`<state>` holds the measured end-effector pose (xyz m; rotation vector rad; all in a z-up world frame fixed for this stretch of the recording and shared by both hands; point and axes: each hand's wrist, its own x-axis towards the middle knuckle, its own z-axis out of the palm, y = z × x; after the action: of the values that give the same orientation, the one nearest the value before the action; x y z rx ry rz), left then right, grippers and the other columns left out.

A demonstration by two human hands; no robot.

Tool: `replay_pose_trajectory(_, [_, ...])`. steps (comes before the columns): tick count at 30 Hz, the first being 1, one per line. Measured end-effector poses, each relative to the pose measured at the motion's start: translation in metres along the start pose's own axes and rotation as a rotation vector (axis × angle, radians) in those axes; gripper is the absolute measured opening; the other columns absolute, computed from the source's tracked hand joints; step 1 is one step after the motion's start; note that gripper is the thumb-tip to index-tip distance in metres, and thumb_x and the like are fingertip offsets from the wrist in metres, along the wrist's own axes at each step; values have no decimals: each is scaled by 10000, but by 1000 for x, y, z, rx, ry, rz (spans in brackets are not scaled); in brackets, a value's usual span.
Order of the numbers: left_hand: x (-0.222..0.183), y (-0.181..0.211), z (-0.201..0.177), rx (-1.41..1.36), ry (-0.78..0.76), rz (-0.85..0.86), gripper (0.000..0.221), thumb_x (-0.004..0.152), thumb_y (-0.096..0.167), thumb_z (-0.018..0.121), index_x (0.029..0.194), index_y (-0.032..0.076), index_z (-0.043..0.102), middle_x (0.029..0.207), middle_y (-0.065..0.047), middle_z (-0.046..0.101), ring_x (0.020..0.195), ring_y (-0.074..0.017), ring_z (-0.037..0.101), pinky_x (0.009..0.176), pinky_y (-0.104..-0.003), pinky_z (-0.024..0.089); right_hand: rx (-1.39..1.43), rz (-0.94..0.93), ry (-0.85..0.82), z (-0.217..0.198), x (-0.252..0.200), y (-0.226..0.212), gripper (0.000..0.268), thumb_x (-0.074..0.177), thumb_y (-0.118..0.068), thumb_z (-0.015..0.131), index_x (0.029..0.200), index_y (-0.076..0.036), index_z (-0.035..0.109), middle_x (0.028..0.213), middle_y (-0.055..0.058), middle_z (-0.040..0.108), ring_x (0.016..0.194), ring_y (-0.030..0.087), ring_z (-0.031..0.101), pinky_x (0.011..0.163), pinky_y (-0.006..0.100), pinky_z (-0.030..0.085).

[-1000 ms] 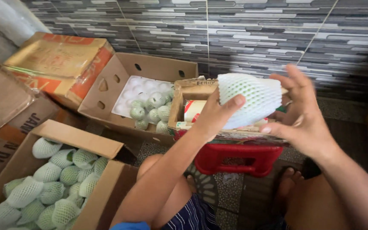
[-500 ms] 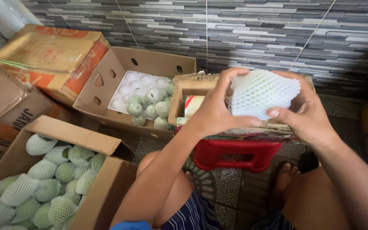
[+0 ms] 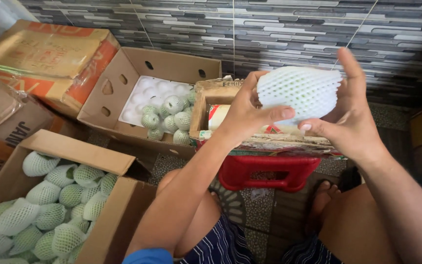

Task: The person is manually packing guava fruits into protective foam sleeves and then placing them into a wooden crate for transport.

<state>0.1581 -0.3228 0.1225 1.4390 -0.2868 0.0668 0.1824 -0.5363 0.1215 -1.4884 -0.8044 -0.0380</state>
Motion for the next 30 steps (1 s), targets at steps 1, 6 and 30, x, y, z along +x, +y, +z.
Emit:
replay_pose_trajectory(1, [0, 0, 2, 36, 36, -26, 798, 613, 432, 864, 1237, 119, 478, 1198, -104, 649, 1148, -220, 624, 790, -343, 613, 42, -15, 5, -1, -1, 4, 1050, 739, -31, 762, 1623, -182, 215, 1480, 184, 424, 1313, 267, 470, 1065, 386, 480])
replay_pose_trajectory(6, [-4, 8, 5, 174, 46, 10, 829, 639, 513, 820, 1308, 202, 441, 1300, -104, 549, 1175, -244, 566, 803, -356, 601, -69, 88, 20, -7, -4, 4, 874, 710, -111, 789, 1497, -102, 408, 1509, 121, 433, 1358, 217, 461, 1101, 345, 446])
replay_pose_trajectory(30, [-5, 15, 11, 193, -9, -86, 1000, 531, 524, 836, 1384, 121, 506, 1393, -142, 636, 1340, -314, 584, 1063, -492, 562, -19, 232, -32, -10, 4, -7, 1058, 597, -110, 768, 1520, -113, 248, 1399, 151, 431, 1273, 252, 487, 1031, 389, 480])
